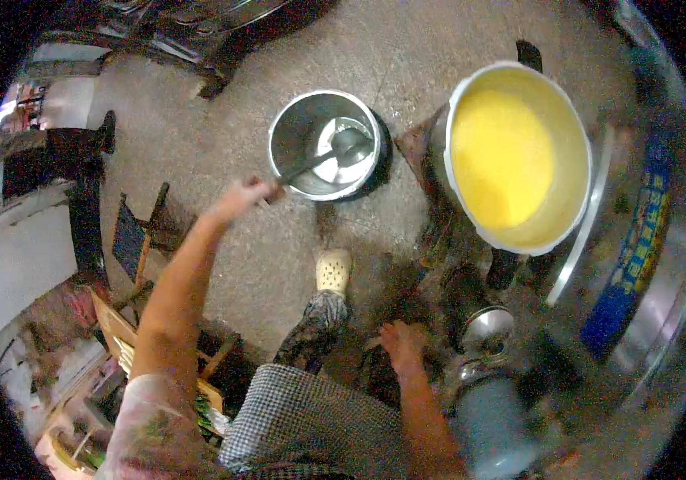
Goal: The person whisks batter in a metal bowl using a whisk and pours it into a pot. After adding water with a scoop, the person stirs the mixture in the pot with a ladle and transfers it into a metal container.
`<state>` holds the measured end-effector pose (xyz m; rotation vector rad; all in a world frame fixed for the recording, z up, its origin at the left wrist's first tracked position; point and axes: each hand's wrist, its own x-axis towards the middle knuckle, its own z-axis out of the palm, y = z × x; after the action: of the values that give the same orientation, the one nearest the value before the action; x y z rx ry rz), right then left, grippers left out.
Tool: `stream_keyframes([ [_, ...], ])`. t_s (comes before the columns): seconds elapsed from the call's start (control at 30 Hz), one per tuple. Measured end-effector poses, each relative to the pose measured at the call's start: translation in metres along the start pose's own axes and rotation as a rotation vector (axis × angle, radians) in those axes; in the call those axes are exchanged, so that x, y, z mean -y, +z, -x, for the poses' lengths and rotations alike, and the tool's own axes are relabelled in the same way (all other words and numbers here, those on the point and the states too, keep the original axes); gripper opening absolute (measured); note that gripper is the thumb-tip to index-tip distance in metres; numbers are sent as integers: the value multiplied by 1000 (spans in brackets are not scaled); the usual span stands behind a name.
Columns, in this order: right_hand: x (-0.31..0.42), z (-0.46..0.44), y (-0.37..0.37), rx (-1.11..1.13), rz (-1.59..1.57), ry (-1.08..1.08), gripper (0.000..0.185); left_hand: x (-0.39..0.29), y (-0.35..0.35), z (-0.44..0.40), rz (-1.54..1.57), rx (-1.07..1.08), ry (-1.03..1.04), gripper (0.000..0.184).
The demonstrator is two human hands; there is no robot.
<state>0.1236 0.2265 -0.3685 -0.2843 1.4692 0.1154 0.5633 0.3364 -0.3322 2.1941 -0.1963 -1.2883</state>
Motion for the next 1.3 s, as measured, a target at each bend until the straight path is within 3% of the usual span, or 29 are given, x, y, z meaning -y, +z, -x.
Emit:
stream_keyframes([
  [0.13, 43, -17, 153, 326, 115, -72, 43, 21, 50, 31, 689, 64, -229, 51],
  [0.17, 60, -16, 192, 282, 144, -15, 46, 20, 59, 37, 899, 111, -305, 48],
  [0.2, 74, -16, 226, 238, 173, 42, 50, 18, 64, 41, 982, 115, -307, 46],
  [0.3, 87, -46, 275, 443, 278, 181, 40, 15, 68, 53, 1208, 118, -326, 43],
  [0.37, 63, -91, 288, 334, 141, -18, 40, 4, 69, 59, 1330, 130, -341, 42],
  [0.43, 71, -88, 282, 296, 278, -17, 17, 22, 69, 71, 1429, 189, -260, 39],
  [0.5, 81, -48, 292, 96, 157, 40, 14, 32, 60, 92, 1471, 131, -234, 38],
  [0.53, 86, -45, 280, 272, 94, 163, 13, 35, 54, 106, 1505, 110, -248, 37],
  [0.63, 107, 66, 275, 306, 230, 99, 12, 58, 35, 150, 1525, 45, -285, 38],
  [0.77, 108, 136, 199, 392, 641, -76, 22, 103, 14, 210, 1364, -35, -457, 39],
  [0.87, 126, 215, 153, 417, 490, -143, 25, 150, 8, 242, 1300, -93, -548, 37],
  [1.03, 180, 287, 97, 276, 440, -358, 42, 154, -8, 271, 1180, -91, -580, 36],
  [1.1, 218, 296, 94, -8, 749, -386, 48, 151, -11, 276, 1098, -83, -566, 37],
  [1.13, 227, 277, 68, 2, 907, -681, 52, 155, -10, 275, 1089, -93, -575, 34],
  [1.17, 241, 243, 30, -248, 1466, -1068, 52, 160, -7, 274, 1080, -105, -586, 32],
  [1.23, 264, 255, 50, -473, 1628, -836, 52, 148, -4, 277, 1027, -133, -579, 30],
  [1.3, 282, 233, 15, -533, 2025, -946, 54, 108, -5, 291, 949, -176, -544, 29],
])
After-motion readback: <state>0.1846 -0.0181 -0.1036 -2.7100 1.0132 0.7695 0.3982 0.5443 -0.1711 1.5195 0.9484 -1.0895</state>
